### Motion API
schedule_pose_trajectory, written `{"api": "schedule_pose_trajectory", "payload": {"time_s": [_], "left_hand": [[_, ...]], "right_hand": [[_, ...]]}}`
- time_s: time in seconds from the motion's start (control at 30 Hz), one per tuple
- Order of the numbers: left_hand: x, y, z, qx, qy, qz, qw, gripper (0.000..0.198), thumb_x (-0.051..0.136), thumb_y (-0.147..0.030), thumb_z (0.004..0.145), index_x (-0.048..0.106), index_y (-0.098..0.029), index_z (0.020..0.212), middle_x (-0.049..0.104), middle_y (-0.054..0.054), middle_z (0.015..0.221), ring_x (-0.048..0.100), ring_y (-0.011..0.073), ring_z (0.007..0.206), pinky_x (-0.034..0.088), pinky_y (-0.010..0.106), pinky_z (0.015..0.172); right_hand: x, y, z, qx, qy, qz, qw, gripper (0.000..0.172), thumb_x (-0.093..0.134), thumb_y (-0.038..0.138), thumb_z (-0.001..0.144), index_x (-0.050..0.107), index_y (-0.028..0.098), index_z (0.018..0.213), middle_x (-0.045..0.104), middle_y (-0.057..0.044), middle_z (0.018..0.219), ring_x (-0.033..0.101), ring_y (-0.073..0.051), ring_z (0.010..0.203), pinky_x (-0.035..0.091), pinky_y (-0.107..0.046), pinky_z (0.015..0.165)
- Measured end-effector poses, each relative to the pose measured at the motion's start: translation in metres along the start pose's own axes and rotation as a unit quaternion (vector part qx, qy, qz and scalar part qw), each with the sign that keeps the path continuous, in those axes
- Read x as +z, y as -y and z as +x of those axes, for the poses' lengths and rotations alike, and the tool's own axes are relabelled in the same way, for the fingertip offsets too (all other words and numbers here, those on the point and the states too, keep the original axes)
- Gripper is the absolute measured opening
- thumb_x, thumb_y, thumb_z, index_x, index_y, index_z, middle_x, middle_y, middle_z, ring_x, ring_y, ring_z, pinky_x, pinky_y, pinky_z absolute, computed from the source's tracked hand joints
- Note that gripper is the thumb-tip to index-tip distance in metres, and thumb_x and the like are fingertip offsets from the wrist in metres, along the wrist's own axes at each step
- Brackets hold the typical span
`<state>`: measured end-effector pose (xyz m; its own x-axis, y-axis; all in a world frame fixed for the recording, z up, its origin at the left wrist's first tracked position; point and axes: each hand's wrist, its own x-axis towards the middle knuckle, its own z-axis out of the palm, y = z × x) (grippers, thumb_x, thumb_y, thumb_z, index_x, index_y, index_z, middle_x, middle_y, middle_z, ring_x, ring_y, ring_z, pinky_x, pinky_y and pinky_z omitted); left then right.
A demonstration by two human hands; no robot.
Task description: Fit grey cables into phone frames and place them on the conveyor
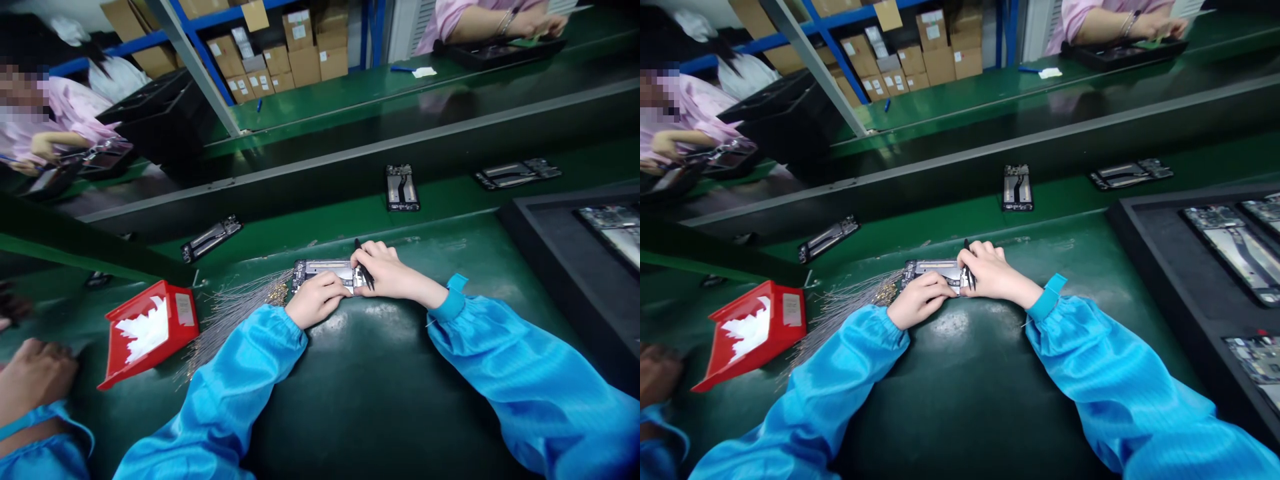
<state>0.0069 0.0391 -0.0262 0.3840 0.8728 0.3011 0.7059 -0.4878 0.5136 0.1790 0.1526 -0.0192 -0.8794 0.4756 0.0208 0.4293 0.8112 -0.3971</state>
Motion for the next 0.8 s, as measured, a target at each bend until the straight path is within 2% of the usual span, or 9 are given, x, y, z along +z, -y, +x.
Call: {"api": "schedule_pose_trajectory", "payload": {"time_s": [0.13,0.27,0.43,0.57,0.8], "left_hand": [[0.0,-0.001,0.0,0.003,0.0,0.004,1.0,0.023,0.04,-0.013,0.083,0.062,-0.016,0.088,0.056,0.005,0.079,0.05,0.0141,0.077,0.044,0.026,0.072],[0.001,0.0,-0.001,0.003,-0.009,0.006,1.0,0.022,0.04,-0.012,0.083,0.061,-0.016,0.087,0.056,0.005,0.079,0.05,0.0143,0.077,0.044,0.026,0.073],[0.006,0.001,-0.002,-0.047,-0.029,0.027,0.998,0.018,0.041,-0.013,0.082,0.058,-0.016,0.086,0.055,0.005,0.081,0.051,0.0152,0.079,0.044,0.027,0.074],[0.008,-0.002,0.001,-0.077,-0.03,0.048,0.995,0.015,0.041,-0.013,0.081,0.055,-0.016,0.08,0.053,0.004,0.077,0.05,0.0151,0.075,0.043,0.027,0.071],[0.01,-0.004,0.004,-0.09,-0.023,0.067,0.993,0.013,0.042,-0.012,0.079,0.053,-0.016,0.078,0.051,0.003,0.076,0.049,0.0152,0.075,0.043,0.027,0.071]], "right_hand": [[-0.003,0.007,0.003,0.003,0.015,-0.038,0.999,0.034,0.06,0.037,0.064,0.046,0.023,0.091,0.042,-0.006,0.092,0.038,-0.023,0.086,0.027,-0.031,0.067],[-0.006,0.01,0.006,-0.031,0.031,-0.032,0.999,0.027,0.057,0.034,0.068,0.046,0.022,0.09,0.043,-0.006,0.094,0.038,-0.023,0.085,0.027,-0.03,0.066],[-0.006,0.004,0.006,-0.062,0.025,0.001,0.998,0.026,0.056,0.037,0.072,0.047,0.022,0.09,0.044,-0.005,0.093,0.038,-0.022,0.087,0.029,-0.03,0.067],[-0.008,0.003,0.007,-0.078,0.022,-0.039,0.996,0.027,0.059,0.04,0.071,0.049,0.021,0.088,0.045,-0.007,0.095,0.039,-0.023,0.088,0.028,-0.03,0.066],[-0.018,0.013,0.011,-0.089,0.047,-0.105,0.989,0.028,0.059,0.041,0.072,0.051,0.02,0.089,0.047,-0.01,0.099,0.041,-0.025,0.089,0.028,-0.029,0.062]]}}
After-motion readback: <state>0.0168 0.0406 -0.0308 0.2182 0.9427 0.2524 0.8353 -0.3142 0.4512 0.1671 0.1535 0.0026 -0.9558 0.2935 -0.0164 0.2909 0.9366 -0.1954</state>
